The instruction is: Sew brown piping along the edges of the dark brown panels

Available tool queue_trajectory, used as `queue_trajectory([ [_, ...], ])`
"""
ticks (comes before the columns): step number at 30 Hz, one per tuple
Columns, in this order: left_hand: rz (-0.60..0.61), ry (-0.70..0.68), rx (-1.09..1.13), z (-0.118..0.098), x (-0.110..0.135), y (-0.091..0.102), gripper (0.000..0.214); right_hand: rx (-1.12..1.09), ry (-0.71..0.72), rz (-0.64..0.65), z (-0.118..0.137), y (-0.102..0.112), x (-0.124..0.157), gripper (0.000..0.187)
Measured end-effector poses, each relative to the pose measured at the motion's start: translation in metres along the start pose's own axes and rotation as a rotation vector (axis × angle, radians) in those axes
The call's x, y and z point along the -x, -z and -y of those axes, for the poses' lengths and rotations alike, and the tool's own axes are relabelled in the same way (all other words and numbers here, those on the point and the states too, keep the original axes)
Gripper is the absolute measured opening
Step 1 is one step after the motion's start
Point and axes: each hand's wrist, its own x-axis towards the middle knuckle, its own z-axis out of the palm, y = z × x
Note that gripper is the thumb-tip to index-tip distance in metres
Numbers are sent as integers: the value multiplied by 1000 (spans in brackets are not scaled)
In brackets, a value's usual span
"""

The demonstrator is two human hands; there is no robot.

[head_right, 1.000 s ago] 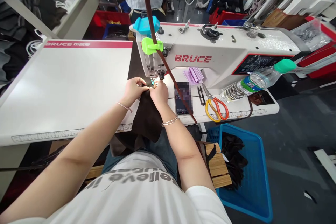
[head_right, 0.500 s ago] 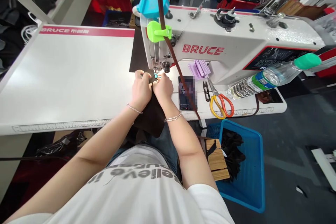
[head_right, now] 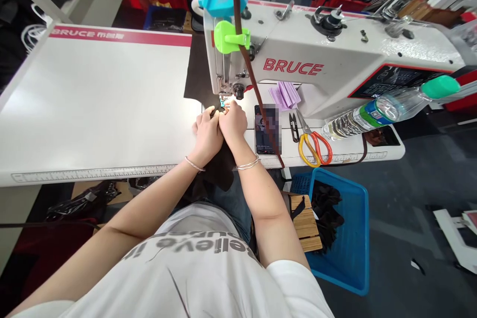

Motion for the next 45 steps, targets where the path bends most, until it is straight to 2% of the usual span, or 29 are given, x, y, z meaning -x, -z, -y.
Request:
queue_trajectory([
  [9, 130, -374, -274, 32, 3, 23, 49, 32, 29, -38, 0, -3, 6, 30],
  [15, 164, -554, -325, 48, -3, 30, 56, -15, 59, -43, -1, 1, 11, 31],
  [19, 197, -656, -340, 56, -8, 34, 56, -140, 75, -46, -11, 7, 23, 21],
  [21, 207, -673, -356, 54, -8, 37, 53, -268, 53, -2, -17, 11, 34, 18],
  [23, 224, -660, -378, 49, -5, 38, 49, -433, -12, 80, -23, 16, 48, 24],
  [26, 265, -591, -404, 39, 3, 38, 51, -656, -131, 191, -31, 24, 71, 34],
  [29, 266, -526, -385, 35, 9, 36, 51, -785, -202, 232, -37, 27, 94, 36],
  [37, 309, -601, -335, 46, 8, 40, 49, -945, -249, 311, -51, 18, 139, 34],
  [45, 324, -617, -312, 46, 3, 41, 38, -972, -216, 328, -47, 15, 143, 33],
])
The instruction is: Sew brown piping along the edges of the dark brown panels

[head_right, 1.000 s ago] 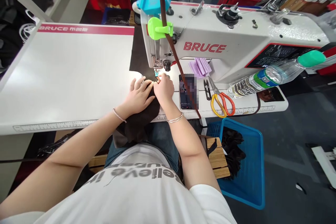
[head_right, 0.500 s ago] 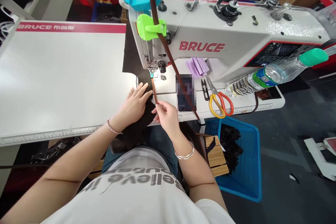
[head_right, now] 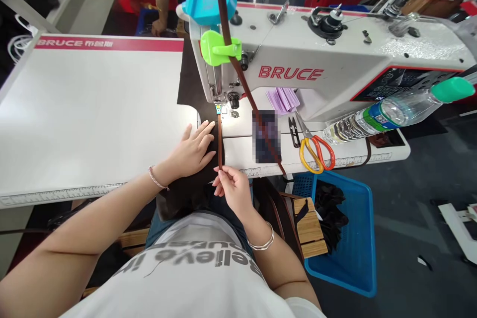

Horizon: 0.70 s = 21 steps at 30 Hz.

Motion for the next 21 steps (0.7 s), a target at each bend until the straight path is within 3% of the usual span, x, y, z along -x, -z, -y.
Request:
queue_trajectory([
  [21, 7, -27, 12, 18, -14, 2, 32, 52, -31, -78, -2, 7, -5, 33],
])
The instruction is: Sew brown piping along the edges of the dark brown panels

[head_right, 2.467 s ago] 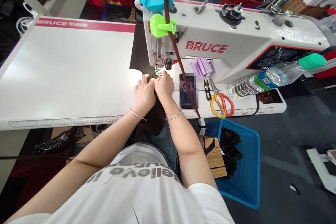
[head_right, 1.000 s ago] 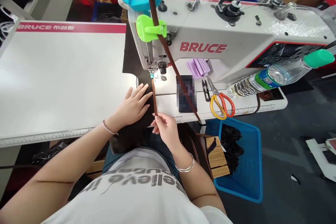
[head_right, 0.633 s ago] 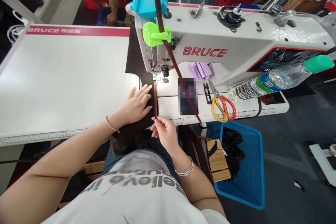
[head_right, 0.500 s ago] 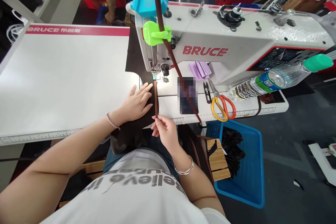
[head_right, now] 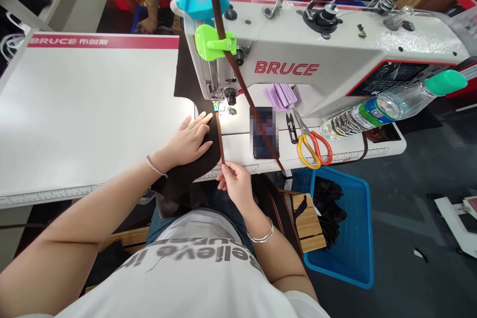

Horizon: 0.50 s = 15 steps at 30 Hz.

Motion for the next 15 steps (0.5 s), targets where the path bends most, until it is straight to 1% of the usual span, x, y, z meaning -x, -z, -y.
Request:
queue_trajectory([
  [7, -24, -10, -28, 1, -8, -3, 31, 12, 4, 11, 0, -2, -2, 34],
  [15, -63, -67, -80, -3, -12, 2, 24, 21, -17, -3, 1, 0, -3, 36],
])
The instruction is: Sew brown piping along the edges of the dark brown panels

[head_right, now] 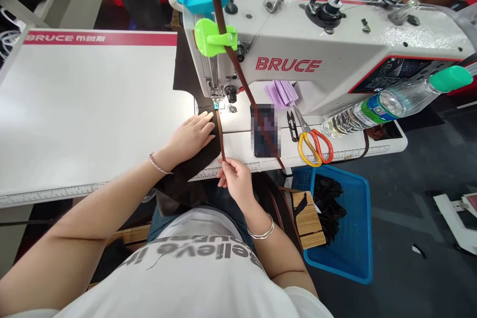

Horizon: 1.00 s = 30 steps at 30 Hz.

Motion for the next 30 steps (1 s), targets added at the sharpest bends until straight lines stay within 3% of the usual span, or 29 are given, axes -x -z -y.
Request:
queue_trajectory([
  [14, -4, 6, 37, 4, -5, -1, 21, -1, -12, -8, 0, -1, 1, 36],
  [30, 10, -19, 54, 28, -11, -3, 22, 38, 6, 13, 0, 2, 3, 34],
])
